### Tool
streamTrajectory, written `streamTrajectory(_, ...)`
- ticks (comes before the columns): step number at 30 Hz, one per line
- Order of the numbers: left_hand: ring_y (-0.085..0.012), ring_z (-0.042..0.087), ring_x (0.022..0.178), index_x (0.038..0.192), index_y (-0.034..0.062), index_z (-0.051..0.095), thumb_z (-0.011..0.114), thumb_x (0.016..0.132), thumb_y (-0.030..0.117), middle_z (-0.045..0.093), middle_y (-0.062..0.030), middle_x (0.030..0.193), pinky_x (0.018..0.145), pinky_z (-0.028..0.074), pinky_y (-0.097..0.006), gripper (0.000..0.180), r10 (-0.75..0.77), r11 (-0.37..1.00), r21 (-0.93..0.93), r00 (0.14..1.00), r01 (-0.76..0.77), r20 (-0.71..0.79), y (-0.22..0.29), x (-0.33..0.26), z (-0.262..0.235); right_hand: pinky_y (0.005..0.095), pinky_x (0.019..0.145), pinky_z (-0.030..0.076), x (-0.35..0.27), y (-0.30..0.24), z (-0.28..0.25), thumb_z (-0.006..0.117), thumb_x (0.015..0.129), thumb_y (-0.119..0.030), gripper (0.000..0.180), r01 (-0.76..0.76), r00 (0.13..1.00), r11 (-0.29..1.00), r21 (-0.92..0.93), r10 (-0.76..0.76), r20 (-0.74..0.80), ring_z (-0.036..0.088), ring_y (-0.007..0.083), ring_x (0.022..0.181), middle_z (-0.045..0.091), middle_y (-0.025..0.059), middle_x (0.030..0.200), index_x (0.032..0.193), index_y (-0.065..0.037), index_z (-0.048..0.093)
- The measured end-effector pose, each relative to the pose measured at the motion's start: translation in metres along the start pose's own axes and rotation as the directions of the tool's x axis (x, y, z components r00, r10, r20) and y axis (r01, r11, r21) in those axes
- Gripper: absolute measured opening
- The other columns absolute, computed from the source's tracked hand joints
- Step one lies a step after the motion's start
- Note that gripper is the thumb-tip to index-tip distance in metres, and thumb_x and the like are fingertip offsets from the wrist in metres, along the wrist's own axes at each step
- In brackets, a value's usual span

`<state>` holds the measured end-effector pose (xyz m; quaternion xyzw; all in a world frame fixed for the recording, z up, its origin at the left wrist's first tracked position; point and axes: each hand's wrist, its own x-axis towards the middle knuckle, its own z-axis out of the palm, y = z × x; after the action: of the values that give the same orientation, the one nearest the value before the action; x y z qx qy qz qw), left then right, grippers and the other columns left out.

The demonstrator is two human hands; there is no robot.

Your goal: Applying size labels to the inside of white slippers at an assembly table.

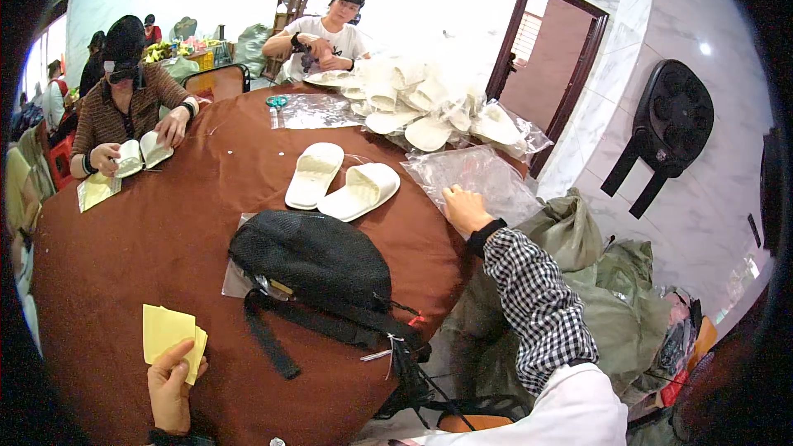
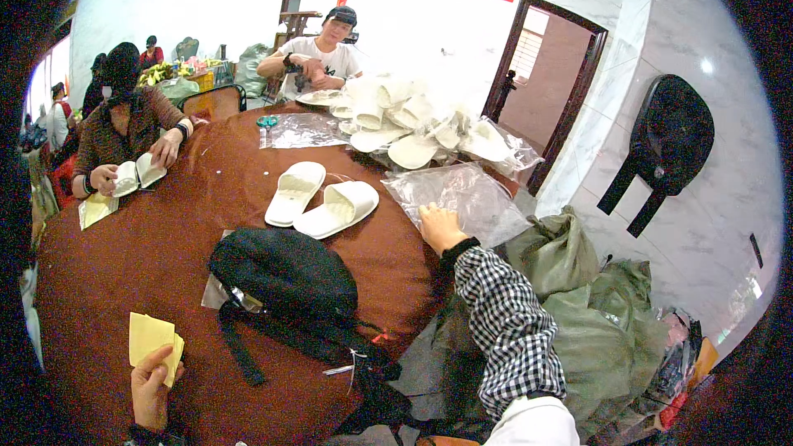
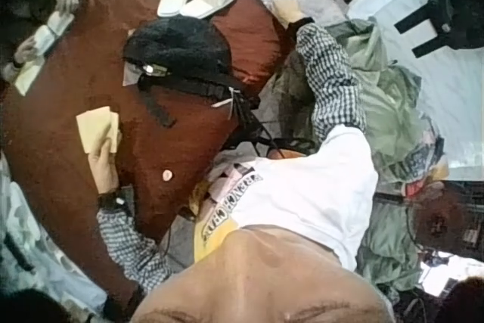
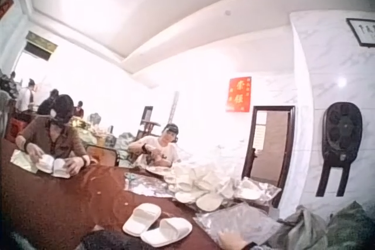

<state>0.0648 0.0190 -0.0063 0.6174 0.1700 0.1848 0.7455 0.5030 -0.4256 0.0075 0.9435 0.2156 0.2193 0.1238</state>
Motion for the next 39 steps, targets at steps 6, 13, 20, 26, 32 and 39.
streamTrajectory(6,-0.0236,0.064,0.103,0.119,-0.0081,0.061,0.046,0.092,-0.003,0.060,-0.0183,0.121,0.088,0.057,-0.035,0.031,0.003,1.000,0.012,1.000,-0.003,-0.007,0.006,-0.004,0.002,0.0496,0.097,0.045,0.037,0.007,0.003,0.054,0.093,-0.038,0.061,0.049,0.933,0.960,0.277,-0.143,0.330,0.051,0.0438,0.117,0.055,0.0261,0.122,0.141,-0.005,0.038)
streamTrajectory(13,-0.0234,0.064,0.103,0.119,-0.0081,0.061,0.046,0.092,-0.003,0.061,-0.0172,0.121,0.089,0.056,-0.036,0.031,-0.011,0.999,0.041,1.000,0.012,-0.010,0.008,-0.005,0.003,0.0430,0.106,0.039,0.033,-0.026,-0.071,0.054,0.095,-0.037,0.054,0.196,0.951,0.799,0.568,-0.295,0.088,0.045,0.0435,0.126,0.044,0.0275,0.138,0.137,-0.004,0.047)
streamTrajectory(20,-0.0241,0.064,0.104,0.120,-0.0086,0.060,0.048,0.092,-0.001,0.061,-0.0175,0.121,0.090,0.055,-0.036,0.031,0.024,0.998,0.058,1.000,-0.025,0.012,0.011,-0.005,0.004,0.0491,0.106,0.037,0.074,-0.099,-0.046,0.051,0.095,-0.041,0.040,0.193,0.949,0.716,0.671,-0.310,0.057,0.040,0.0455,0.129,0.046,0.0282,0.135,0.120,-0.016,0.067)
streamTrajectory(26,-0.0248,0.064,0.105,0.123,-0.0098,0.058,0.049,0.092,-0.001,0.059,-0.0186,0.124,0.093,0.055,-0.036,0.034,-0.030,1.000,0.004,0.999,0.030,0.037,0.005,0.001,0.008,0.0542,0.100,0.041,0.103,-0.133,-0.010,0.052,0.093,-0.035,0.043,-0.270,0.957,0.871,0.411,0.195,0.215,0.042,0.0451,0.129,0.042,0.0309,0.137,0.113,-0.001,0.066)
streamTrajectory(32,-0.0261,0.065,0.103,0.126,-0.0097,0.055,0.044,0.094,-0.002,0.060,-0.0202,0.122,0.095,0.053,-0.038,0.034,-0.031,0.999,-0.024,0.999,0.031,0.018,0.006,-0.003,0.008,0.0544,0.092,0.048,0.160,-0.118,-0.048,0.052,0.092,-0.031,0.040,0.086,0.899,0.969,0.230,0.024,-0.437,0.052,0.0461,0.116,0.048,0.0262,0.135,0.112,0.003,0.062)
streamTrajectory(39,-0.0221,0.063,0.104,0.134,-0.0030,0.051,0.048,0.098,0.011,0.058,-0.0142,0.126,0.094,0.053,-0.038,0.039,0.044,0.997,-0.052,0.995,-0.049,-0.092,0.016,-0.001,-0.002,0.0466,0.090,0.050,0.127,-0.173,-0.215,0.055,0.093,-0.030,0.038,0.381,0.764,0.875,0.297,-0.118,-0.634,0.057,0.0419,0.113,0.053,0.0243,0.133,0.111,0.003,0.065)
